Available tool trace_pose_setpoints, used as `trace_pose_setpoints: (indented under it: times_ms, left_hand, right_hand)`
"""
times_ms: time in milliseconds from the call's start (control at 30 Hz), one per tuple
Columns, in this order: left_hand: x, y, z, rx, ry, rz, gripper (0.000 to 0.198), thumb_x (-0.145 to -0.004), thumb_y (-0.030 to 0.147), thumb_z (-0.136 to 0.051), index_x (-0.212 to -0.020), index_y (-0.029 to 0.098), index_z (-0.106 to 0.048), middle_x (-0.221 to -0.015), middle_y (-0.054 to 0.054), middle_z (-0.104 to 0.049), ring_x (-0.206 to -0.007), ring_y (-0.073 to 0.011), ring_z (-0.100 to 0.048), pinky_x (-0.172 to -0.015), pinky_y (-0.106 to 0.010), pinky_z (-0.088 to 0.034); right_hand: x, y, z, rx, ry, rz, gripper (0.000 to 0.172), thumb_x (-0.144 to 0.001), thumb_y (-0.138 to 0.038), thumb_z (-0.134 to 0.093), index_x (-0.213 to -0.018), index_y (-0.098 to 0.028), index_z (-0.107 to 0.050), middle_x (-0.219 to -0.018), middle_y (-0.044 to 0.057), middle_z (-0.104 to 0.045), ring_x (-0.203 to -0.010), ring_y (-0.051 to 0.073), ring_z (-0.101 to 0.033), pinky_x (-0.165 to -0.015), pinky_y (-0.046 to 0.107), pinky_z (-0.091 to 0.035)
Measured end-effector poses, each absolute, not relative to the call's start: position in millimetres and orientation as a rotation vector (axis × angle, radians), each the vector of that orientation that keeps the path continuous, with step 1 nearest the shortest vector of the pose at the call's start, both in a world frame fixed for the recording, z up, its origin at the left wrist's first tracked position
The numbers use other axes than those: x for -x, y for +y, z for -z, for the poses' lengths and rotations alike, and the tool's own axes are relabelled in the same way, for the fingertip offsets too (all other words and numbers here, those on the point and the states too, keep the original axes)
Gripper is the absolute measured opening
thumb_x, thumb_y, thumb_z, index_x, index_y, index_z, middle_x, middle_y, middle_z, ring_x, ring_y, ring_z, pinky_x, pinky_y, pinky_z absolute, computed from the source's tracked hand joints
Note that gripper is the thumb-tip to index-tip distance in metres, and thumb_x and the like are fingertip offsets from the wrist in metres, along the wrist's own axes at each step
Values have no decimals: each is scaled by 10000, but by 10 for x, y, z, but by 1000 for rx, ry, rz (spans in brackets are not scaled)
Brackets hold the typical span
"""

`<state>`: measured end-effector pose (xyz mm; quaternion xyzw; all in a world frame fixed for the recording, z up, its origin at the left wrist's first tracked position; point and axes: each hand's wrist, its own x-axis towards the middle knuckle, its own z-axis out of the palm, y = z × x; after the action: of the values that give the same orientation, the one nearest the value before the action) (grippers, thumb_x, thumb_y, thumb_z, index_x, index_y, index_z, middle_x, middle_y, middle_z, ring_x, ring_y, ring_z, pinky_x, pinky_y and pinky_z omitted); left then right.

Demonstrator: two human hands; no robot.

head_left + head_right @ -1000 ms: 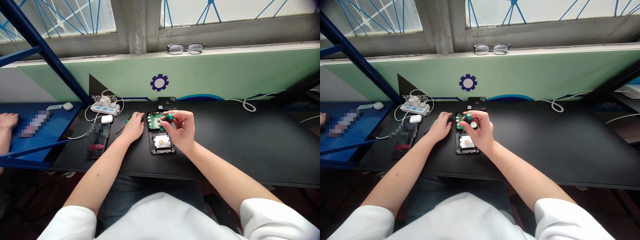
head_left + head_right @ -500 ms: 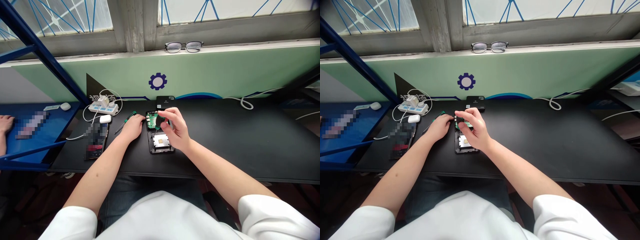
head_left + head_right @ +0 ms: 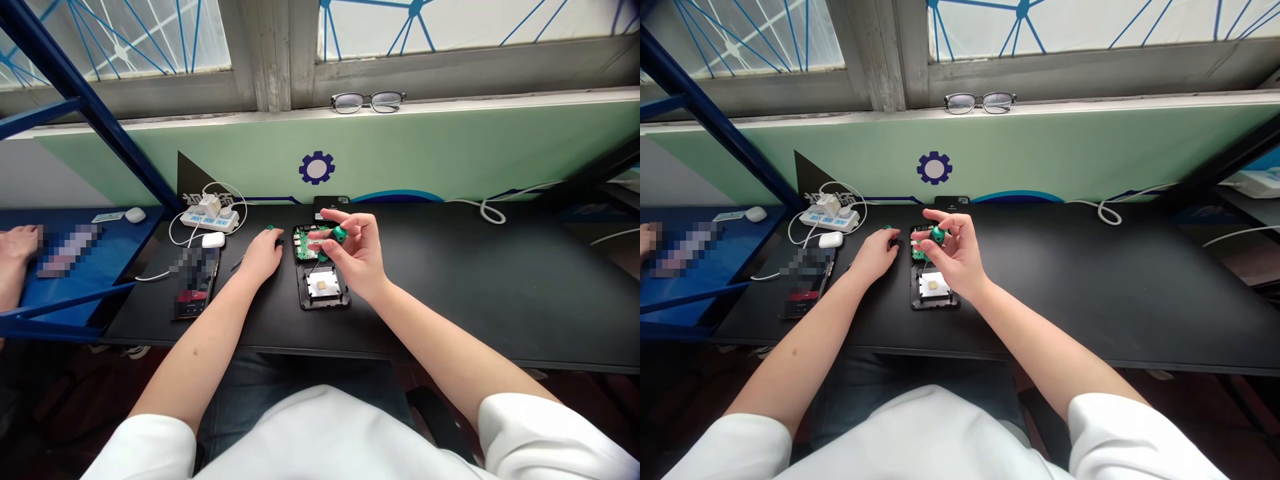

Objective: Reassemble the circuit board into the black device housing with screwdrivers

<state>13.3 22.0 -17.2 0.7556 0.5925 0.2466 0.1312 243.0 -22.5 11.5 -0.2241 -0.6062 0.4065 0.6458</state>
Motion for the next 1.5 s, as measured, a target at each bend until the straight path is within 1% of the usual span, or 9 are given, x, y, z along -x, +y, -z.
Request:
trace_pose_setpoints:
  times_ms: [100, 400, 567, 867, 967, 1067, 1167, 1333, 1500]
  left_hand:
    - [-110, 203, 131, -2178, 1702, -691, 440, -927, 47, -603, -1309, 194, -764, -1264, -129, -790, -1146, -297, -760, -1086, -444, -609]
    - [-167, 125, -9, -2154, 1862, -464, 240, -1010, 115, -621, -1148, 165, -811, -1222, -145, -749, -1148, -300, -738, -1054, -406, -595]
    - [-157, 119, -48, -2193, 1869, -371, 324, -1063, 138, -558, -1165, 192, -860, -1233, -143, -761, -1155, -311, -753, -1029, -401, -594]
    - [-143, 115, -64, -2221, 1825, -383, 285, -1048, 165, -610, -1167, 183, -868, -1219, -139, -766, -1154, -315, -749, -1020, -399, -596]
    - [-152, 118, -67, -2216, 1832, -389, 257, -1043, 174, -631, -1129, 196, -873, -1194, -130, -763, -1124, -308, -753, -990, -389, -597]
    - [-163, 118, -69, -2240, 1836, -371, 257, -1052, 184, -626, -1118, 200, -874, -1184, -127, -762, -1110, -298, -753, -971, -372, -592]
    - [-170, 116, -65, -2257, 1844, -352, 271, -1058, 179, -607, -1125, 195, -870, -1193, -130, -762, -1099, -295, -752, -954, -365, -589]
    - [-169, 119, -52, -2264, 1847, -321, 295, -1059, 164, -583, -1133, 196, -867, -1216, -127, -764, -1100, -285, -755, -955, -355, -584]
    - [-164, 113, -58, -2280, 1847, -272, 344, -1064, 156, -539, -1172, 193, -864, -1229, -135, -758, -1090, -286, -759, -942, -357, -581]
  right_hand:
    - [-2399, -250, -68, 444, -1397, -924, 396, -993, -329, -840, -1162, -336, -482, -1420, 17, -736, -893, 116, -826, -903, 381, -730]
    - [-2470, -264, -100, 443, -1597, -803, 241, -1115, -374, -615, -1325, -343, -731, -1301, 92, -788, -1182, 252, -787, -960, 473, -705]
    - [-2508, -194, -152, 523, -1667, -618, 296, -1029, -329, -755, -1322, -369, -771, -1095, 55, -659, -938, 196, -665, -775, 378, -654]
    - [-2616, -188, -190, 582, -1543, -869, 289, -1057, -453, -714, -1320, -374, -803, -881, 10, -577, -763, 161, -556, -654, 336, -628]
    - [-2597, -177, -207, 566, -1519, -819, 244, -990, -449, -813, -1218, -362, -820, -917, 8, -590, -792, 159, -587, -688, 343, -644]
    - [-2535, -209, -212, 566, -1456, -823, 279, -892, -450, -920, -1099, -329, -778, -1155, 38, -663, -964, 181, -705, -806, 379, -697]
    - [-2450, -272, -180, 523, -1407, -898, 304, -906, -389, -916, -1081, -316, -679, -1354, 34, -715, -1027, 184, -795, -881, 412, -725]
    - [-2410, -298, -69, 555, -1334, -691, 296, -930, -387, -896, -1122, -321, -681, -1171, 11, -817, -881, 175, -820, -759, 365, -719]
    - [-2476, -266, -65, 586, -1440, -682, 274, -1102, -466, -630, -1291, -337, -780, -1258, 71, -832, -1201, 272, -810, -958, 479, -708]
